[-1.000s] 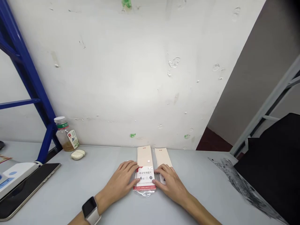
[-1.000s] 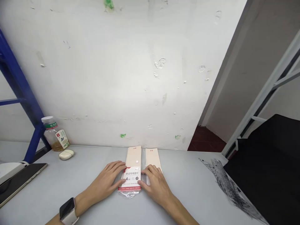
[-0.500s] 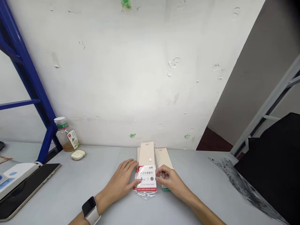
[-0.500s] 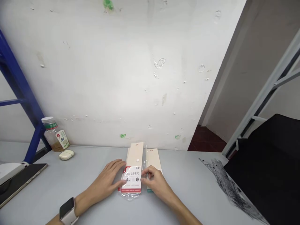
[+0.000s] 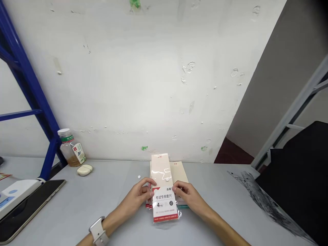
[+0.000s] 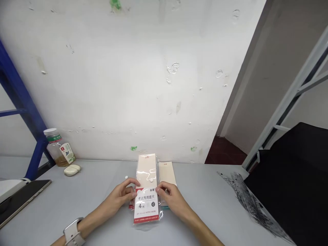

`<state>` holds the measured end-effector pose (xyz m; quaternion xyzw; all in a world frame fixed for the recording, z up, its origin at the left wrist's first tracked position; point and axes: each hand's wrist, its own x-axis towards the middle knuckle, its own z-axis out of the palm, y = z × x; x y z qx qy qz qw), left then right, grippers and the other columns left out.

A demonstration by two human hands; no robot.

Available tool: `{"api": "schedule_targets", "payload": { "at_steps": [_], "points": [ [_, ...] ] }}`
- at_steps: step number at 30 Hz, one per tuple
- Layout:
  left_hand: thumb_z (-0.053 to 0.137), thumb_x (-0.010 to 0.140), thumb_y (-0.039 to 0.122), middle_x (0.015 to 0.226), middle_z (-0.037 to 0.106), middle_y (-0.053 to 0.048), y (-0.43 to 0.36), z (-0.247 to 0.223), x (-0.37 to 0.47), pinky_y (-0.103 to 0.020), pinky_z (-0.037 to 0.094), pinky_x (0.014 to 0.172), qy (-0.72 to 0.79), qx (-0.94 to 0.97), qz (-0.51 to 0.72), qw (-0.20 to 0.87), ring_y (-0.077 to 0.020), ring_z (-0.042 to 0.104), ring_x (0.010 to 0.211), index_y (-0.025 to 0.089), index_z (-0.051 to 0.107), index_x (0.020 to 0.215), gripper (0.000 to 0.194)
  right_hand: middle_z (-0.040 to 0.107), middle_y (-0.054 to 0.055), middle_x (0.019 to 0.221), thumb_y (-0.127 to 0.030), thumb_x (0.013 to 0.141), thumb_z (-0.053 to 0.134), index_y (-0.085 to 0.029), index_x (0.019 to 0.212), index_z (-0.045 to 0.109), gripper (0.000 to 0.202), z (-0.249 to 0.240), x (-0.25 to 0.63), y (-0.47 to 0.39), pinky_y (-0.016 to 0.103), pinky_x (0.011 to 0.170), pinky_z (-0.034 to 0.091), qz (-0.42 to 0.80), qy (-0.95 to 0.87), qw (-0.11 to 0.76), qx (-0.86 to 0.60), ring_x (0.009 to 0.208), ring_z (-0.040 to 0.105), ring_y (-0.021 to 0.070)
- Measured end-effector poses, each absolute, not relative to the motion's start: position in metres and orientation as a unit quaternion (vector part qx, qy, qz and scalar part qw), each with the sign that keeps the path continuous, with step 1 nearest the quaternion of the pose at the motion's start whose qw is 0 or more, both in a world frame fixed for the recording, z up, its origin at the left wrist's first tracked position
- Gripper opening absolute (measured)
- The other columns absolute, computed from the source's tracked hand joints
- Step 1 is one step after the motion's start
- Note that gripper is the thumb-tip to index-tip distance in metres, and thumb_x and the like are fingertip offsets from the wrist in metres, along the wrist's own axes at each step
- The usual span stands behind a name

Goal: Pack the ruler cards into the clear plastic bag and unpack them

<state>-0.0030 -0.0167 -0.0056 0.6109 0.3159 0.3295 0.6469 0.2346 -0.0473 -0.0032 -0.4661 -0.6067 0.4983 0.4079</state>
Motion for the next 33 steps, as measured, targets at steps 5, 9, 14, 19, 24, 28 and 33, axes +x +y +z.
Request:
{"api": "schedule_targets", "payload": {
  "at_steps": [5,9,14,19,24,28,33],
  "points": [
    [0.069,0.081,0.044,0.064,0.054,0.006,-0.013,-0.002,-0.007,-0.028,0.043,0.063,0.353,0.619,0.327,0.621,-0.0156,0.055,0.065,0.023,0.054,0.117,0.044,0.059,0.001,0.075,-0.053,0.086,0.055,-0.019,0.073,0.060,0.037,-0.004,0.239,-0.046,0.028,0.069,0.038,0.503,-0.607,0.407,-0.461,0.074,0.052,0.0173],
    [0.068,0.081,0.039,0.063,0.051,0.006,-0.011,0.002,-0.012,-0.030,0.041,0.068,0.370,0.631,0.328,0.598,-0.0157,0.054,0.067,0.023,0.055,0.121,0.045,0.057,0.000,0.073,-0.051,0.086,0.055,-0.019,0.070,0.057,0.036,-0.004,0.242,-0.045,0.028,0.067,0.036,0.494,-0.602,0.409,-0.475,0.072,0.050,0.0166],
    [0.068,0.080,0.039,0.073,0.056,0.003,-0.014,0.006,-0.010,-0.030,0.041,0.071,0.341,0.644,0.317,0.607,-0.0162,0.054,0.072,0.023,0.058,0.120,0.043,0.053,-0.001,0.073,-0.054,0.086,0.055,-0.019,0.068,0.051,0.039,-0.007,0.240,-0.045,0.027,0.065,0.036,0.501,-0.601,0.413,-0.467,0.071,0.048,0.0158],
    [0.066,0.077,0.039,0.076,0.056,0.002,-0.009,0.009,-0.013,-0.027,0.037,0.064,0.392,0.657,0.335,0.549,-0.0155,0.049,0.068,0.023,0.059,0.119,0.045,0.042,-0.005,0.065,-0.057,0.086,0.053,-0.021,0.065,0.042,0.043,-0.012,0.247,-0.040,0.025,0.058,0.032,0.452,-0.601,0.433,-0.497,0.062,0.038,0.0122],
    [0.060,0.076,0.042,0.067,0.051,0.004,0.005,0.009,-0.031,-0.027,0.039,0.063,0.493,0.641,0.368,0.458,-0.0164,0.049,0.064,0.020,0.063,0.110,0.041,0.041,-0.005,0.063,-0.062,0.086,0.046,-0.023,0.065,0.036,0.045,-0.016,0.273,-0.030,0.025,0.055,0.032,0.395,-0.594,0.418,-0.563,0.058,0.039,0.0121],
    [0.055,0.076,0.050,0.066,0.052,0.002,0.016,0.003,-0.043,-0.028,0.042,0.058,0.577,0.630,0.368,0.367,-0.0190,0.054,0.062,0.018,0.063,0.105,0.044,0.038,-0.006,0.059,-0.060,0.084,0.044,-0.023,0.062,0.032,0.044,-0.024,0.294,-0.021,0.025,0.053,0.028,0.316,-0.606,0.378,-0.625,0.055,0.034,0.0119],
    [0.047,0.080,0.039,0.078,0.061,-0.001,0.022,-0.006,-0.049,-0.029,0.046,0.061,0.630,0.661,0.341,0.223,-0.0188,0.057,0.064,0.019,0.061,0.097,0.030,0.033,-0.006,0.054,-0.049,0.085,0.043,-0.024,0.058,0.027,0.040,-0.033,0.303,-0.016,0.027,0.052,0.024,0.234,-0.620,0.329,-0.673,0.053,0.030,0.0125]
  ]
}}
